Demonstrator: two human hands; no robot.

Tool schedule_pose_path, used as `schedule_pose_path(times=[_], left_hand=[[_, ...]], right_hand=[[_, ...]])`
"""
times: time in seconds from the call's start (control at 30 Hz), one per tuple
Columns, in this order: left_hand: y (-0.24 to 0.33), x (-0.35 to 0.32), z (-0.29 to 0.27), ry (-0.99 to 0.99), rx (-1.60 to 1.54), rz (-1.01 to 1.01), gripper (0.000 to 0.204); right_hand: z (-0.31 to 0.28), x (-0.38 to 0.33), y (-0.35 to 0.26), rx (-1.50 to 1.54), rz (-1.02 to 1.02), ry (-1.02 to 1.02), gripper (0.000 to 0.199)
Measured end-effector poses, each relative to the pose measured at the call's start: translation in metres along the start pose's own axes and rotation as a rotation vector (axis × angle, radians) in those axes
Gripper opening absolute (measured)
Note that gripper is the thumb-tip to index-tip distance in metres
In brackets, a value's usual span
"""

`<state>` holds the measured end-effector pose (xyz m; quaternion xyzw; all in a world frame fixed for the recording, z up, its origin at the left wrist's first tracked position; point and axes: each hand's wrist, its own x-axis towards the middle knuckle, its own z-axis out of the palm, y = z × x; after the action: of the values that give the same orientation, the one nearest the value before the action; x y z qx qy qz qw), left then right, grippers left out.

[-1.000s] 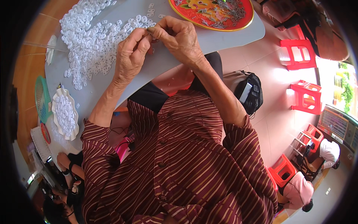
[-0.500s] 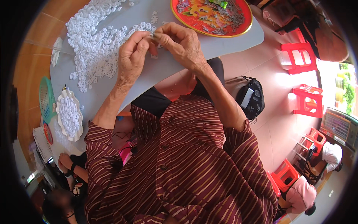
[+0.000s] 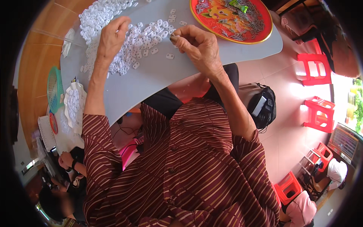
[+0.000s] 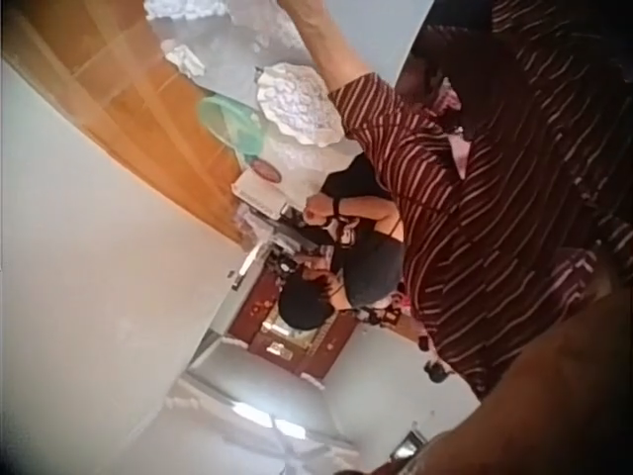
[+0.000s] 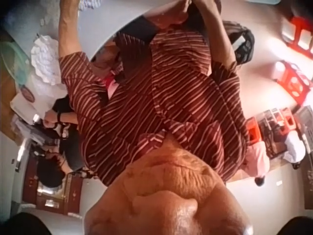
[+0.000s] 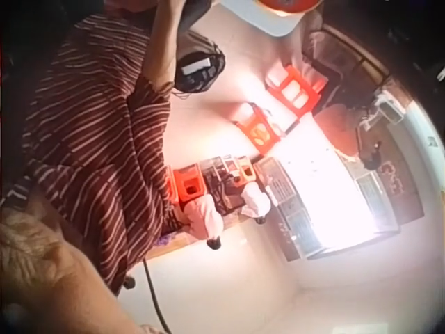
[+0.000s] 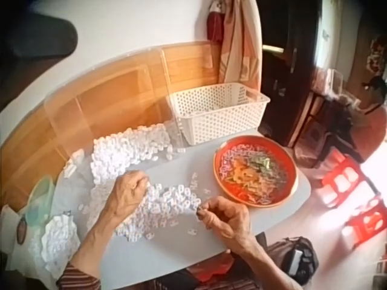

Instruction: Manually assembling small brown components into white plastic clips at a workbench.

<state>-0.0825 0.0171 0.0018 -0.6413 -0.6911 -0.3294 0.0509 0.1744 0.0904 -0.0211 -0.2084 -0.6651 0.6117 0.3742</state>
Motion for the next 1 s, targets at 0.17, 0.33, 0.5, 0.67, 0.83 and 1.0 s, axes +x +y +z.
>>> schedule_pose_path(times=[0.17,0.33,0.5,0.67,0.83,1.0], left_hand=[[0.001,0.006,-0.008,-0.133,-0.01,0.082,0.015],[0.017,0.011,0.004,-0.171,-0.025,0.194,0.014],[0.024,0.018,0.019,-0.194,-0.014,0.212,0.013],[0.037,0.03,0.031,-0.256,-0.071,0.235,0.017],[0.043,0.021,0.048,-0.202,0.049,0.309,0.017],[0.044,0.023,0.05,-0.213,-0.014,0.271,0.019]], right_hand=[[-0.002,0.0,-0.001,-0.033,-0.013,-0.008,0.017],[-0.002,-0.001,-0.003,-0.038,-0.001,-0.012,0.018],[0.0,-0.001,-0.001,-0.048,-0.015,-0.001,0.02],[-0.001,-0.002,-0.001,-0.048,-0.023,0.008,0.02],[0.0,-0.002,-0.003,-0.054,-0.018,0.01,0.018],[-0.004,-0.002,-0.002,-0.097,-0.016,0.015,0.017]])
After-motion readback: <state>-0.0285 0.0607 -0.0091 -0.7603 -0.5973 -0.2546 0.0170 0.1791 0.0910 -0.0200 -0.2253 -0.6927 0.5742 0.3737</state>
